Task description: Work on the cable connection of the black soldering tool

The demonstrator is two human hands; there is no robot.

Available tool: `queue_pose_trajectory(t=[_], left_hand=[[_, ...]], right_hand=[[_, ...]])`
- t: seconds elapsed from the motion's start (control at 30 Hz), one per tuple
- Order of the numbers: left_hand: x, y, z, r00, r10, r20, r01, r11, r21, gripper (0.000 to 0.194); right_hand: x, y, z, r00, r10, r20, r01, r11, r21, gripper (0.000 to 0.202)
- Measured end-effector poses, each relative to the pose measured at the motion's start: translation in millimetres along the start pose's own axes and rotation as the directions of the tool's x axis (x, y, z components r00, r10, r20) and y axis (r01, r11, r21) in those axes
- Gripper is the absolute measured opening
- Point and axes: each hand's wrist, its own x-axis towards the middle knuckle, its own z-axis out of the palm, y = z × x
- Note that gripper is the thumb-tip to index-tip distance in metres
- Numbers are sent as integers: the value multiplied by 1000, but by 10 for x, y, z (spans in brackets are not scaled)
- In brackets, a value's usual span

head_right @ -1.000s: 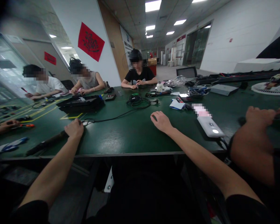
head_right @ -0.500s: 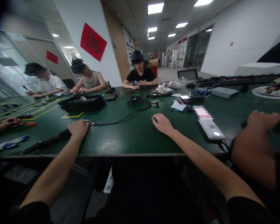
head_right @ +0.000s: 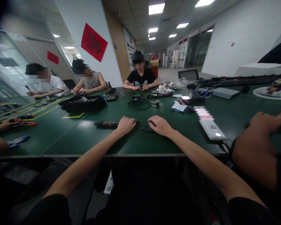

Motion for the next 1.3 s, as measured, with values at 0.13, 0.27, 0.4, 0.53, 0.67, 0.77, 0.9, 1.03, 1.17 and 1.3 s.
queue_pose_trajectory(t=[0.13,0.27,0.4,0.53,0.67,0.77,0.9,1.03,1.17,1.3], left_hand=[[229,580,-23,983,170,-68,-173,984,-43,34],[195,628,-76,958,261,-122,-273,958,-93,27],[83,362,-165,921,314,-231,-361,910,-203,28],[76,121,-226,950,145,-276,-240,906,-350,26],[91,26,-220,963,64,-261,-187,857,-480,32],[70,37,-211,958,185,-221,-271,840,-471,41],[37,103,-240,947,212,-241,-301,850,-433,29],[26,186,-271,932,253,-260,-345,837,-424,25],[25,248,-271,923,322,-210,-383,822,-421,28],[4,268,-286,913,361,-192,-409,822,-396,32]], right_hand=[[-18,-31,37,997,14,77,-6,994,-108,17],[-41,4,60,993,93,74,-77,978,-193,16],[-39,12,43,989,137,61,-122,970,-209,17],[-23,-32,4,987,117,108,-95,977,-193,9],[-17,-92,-11,987,53,151,-27,985,-172,9],[-24,-127,11,989,50,142,-29,989,-142,14],[-26,-168,59,984,164,68,-154,979,-133,19],[7,-191,104,981,179,70,-181,983,24,16],[46,-166,132,978,176,109,-200,943,266,18],[56,-132,163,976,181,121,-205,953,225,14]])
